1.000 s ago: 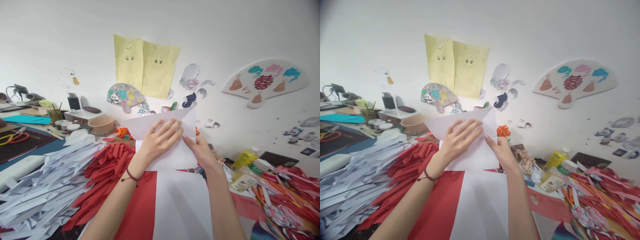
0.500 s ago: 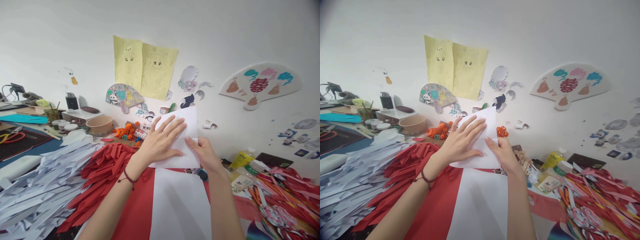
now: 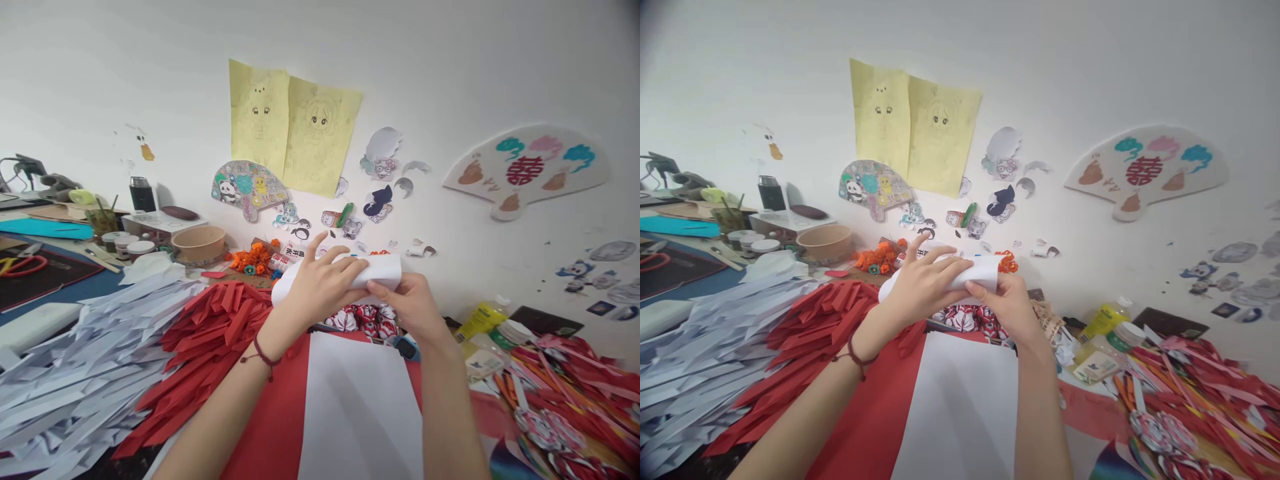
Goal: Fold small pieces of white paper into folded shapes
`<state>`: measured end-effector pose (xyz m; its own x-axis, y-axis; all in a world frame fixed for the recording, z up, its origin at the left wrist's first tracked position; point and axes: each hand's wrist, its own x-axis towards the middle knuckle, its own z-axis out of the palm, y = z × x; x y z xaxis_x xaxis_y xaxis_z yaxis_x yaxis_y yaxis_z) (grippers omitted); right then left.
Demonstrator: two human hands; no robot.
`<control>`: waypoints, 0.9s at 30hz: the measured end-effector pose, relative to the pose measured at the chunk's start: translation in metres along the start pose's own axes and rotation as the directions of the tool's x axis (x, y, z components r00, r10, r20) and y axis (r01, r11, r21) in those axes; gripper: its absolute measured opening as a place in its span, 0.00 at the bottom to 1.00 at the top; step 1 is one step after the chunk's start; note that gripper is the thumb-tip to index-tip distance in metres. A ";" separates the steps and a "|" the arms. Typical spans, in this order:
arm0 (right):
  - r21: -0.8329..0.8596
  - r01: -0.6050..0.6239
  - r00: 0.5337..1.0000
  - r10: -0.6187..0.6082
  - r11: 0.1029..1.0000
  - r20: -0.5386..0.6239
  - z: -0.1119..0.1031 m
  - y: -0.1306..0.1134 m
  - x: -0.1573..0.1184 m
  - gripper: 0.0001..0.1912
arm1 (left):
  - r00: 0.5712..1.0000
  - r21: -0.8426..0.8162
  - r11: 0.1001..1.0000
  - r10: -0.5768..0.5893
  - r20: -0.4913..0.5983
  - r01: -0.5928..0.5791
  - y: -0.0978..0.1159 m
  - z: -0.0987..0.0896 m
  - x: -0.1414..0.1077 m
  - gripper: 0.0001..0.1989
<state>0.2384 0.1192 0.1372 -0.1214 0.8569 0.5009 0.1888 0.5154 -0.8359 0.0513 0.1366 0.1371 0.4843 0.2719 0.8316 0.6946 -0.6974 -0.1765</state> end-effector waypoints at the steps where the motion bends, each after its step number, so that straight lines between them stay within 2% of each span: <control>1: -0.019 0.016 1.000 -0.016 1.000 -0.019 0.000 -0.001 0.000 0.13 | 1.000 -0.004 1.000 -0.008 -0.002 0.008 -0.001 0.000 0.000 0.16; 4: -0.070 0.049 0.995 -0.055 0.996 -0.080 0.003 -0.005 0.000 0.12 | 0.999 0.003 0.999 -0.037 -0.002 0.037 -0.002 0.001 0.000 0.15; 8: -0.117 0.119 0.980 -0.136 0.986 -0.145 0.002 -0.006 0.000 0.12 | 0.996 0.015 0.996 -0.086 0.039 0.085 -0.002 0.000 0.001 0.19; 10: -0.155 0.154 0.968 -0.180 0.976 -0.177 0.000 -0.005 0.001 0.12 | 0.990 -0.033 0.993 -0.112 0.083 0.115 -0.002 -0.003 0.001 0.20; 13: -0.179 0.168 0.960 -0.202 0.969 -0.195 -0.005 -0.002 0.001 0.11 | 0.982 -0.196 0.968 -0.134 0.137 0.159 -0.002 -0.010 0.002 0.20; 17: -0.246 0.154 0.967 -0.197 0.957 -0.160 -0.008 -0.005 -0.001 0.11 | 0.984 -0.327 0.934 -0.103 0.144 0.145 -0.001 -0.016 0.003 0.20; 22: -0.448 0.178 0.973 -0.224 0.876 -0.052 -0.004 -0.011 -0.002 0.13 | 0.993 -0.215 0.974 -0.045 0.107 0.067 0.003 -0.014 0.004 0.29; 27: -0.475 0.226 0.966 -0.258 0.851 -0.001 0.006 -0.010 0.001 0.11 | 0.991 -0.144 0.986 -0.068 0.119 0.085 0.006 -0.011 0.003 0.22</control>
<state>0.2309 0.1153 0.1445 -0.1650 0.6951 0.6997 0.5955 0.6358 -0.4911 0.0513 0.1265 0.1445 0.4960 0.3956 0.7730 0.6496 -0.7598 -0.0280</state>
